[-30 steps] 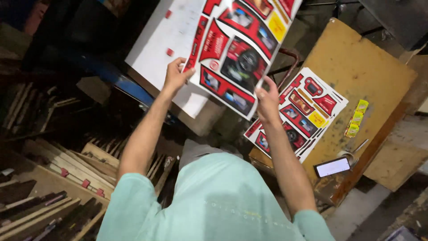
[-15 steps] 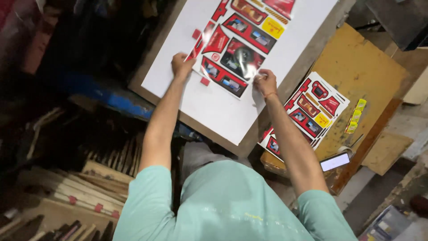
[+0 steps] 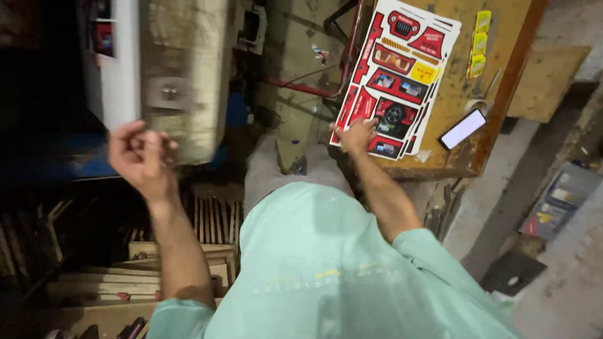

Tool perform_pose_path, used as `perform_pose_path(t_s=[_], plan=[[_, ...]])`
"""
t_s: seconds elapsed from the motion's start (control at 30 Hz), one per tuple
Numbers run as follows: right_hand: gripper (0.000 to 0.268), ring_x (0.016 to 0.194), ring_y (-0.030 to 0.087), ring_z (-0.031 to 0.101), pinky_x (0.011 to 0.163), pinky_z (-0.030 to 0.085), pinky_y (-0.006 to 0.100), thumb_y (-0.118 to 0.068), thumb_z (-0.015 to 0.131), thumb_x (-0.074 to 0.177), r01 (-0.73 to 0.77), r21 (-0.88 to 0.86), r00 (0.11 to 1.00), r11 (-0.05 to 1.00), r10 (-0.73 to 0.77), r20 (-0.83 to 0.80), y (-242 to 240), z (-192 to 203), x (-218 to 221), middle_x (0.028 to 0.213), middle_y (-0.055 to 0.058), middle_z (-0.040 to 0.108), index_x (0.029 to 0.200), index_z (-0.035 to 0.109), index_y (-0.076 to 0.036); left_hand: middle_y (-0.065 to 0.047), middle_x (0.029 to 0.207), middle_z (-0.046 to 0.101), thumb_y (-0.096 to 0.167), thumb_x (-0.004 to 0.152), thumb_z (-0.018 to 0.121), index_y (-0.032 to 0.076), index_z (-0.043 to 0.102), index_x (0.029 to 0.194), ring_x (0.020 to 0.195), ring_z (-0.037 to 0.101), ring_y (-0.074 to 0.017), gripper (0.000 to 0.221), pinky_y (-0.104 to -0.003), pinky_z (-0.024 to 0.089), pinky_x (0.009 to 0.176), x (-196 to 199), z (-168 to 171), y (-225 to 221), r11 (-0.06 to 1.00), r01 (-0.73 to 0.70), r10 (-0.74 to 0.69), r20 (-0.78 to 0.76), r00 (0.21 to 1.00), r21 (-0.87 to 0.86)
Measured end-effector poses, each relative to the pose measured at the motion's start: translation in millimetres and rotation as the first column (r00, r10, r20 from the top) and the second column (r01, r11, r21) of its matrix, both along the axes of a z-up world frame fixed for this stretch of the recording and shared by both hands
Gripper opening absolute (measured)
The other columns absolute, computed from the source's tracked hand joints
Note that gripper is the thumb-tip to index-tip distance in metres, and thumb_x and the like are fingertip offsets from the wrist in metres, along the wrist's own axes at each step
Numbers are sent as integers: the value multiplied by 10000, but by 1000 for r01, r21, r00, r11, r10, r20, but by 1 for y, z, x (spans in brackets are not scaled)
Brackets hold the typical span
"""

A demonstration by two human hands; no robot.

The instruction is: Organizing and stacking printed graphic sheets from a printing machine.

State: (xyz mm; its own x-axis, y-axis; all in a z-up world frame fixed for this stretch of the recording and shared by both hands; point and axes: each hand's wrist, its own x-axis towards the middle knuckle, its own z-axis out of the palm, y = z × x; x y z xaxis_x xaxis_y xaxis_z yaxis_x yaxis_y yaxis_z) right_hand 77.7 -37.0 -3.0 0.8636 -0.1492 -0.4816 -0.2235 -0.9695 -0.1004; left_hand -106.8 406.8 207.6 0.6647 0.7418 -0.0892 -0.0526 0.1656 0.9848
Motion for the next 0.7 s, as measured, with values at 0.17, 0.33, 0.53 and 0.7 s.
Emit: perform_pose_path(t_s=[0.17,0.33,0.53,0.7], plan=[[852,1378,657,269,1142,227,648,-631,856,687,2,5,1000,1000,-2,-22,-6,-16,-14,1485,514,136,1255,598,-49,-57,897,716,45,977,746,44,638,1172,722,690,-125,223,-212,483,570,27,-16,-97,996,83,-87,-236,968,-28],[452,1196,421,672,1225,390,430,-479,815,722,9,393,984,920,62,-167,-53,-56,7,1117,327,751,948,752,-93,-65,954,773,62,903,756,16,677,1231,853,727,-103,340,-242,593,756,53,-166,-225,801,578,-599,-208,773,-157],[447,1078,326,700,973,522,407,-505,831,770,-33,620,982,784,142,-127,-70,-45,18,1055,212,742,948,770,-100,-126,1110,733,179,729,937,-6,561,1277,956,731,-179,691,-344,601,836,86,-283,-375,399,884,-894,-319,315,-243],[547,1040,204,669,911,532,346,-406,836,832,76,740,997,669,-31,-75,-168,-43,15,1126,140,729,1187,701,-12,-104,1011,775,194,777,867,12,716,1141,885,739,-176,435,-357,600,775,138,-276,-402,880,470,-449,-436,780,-65]])
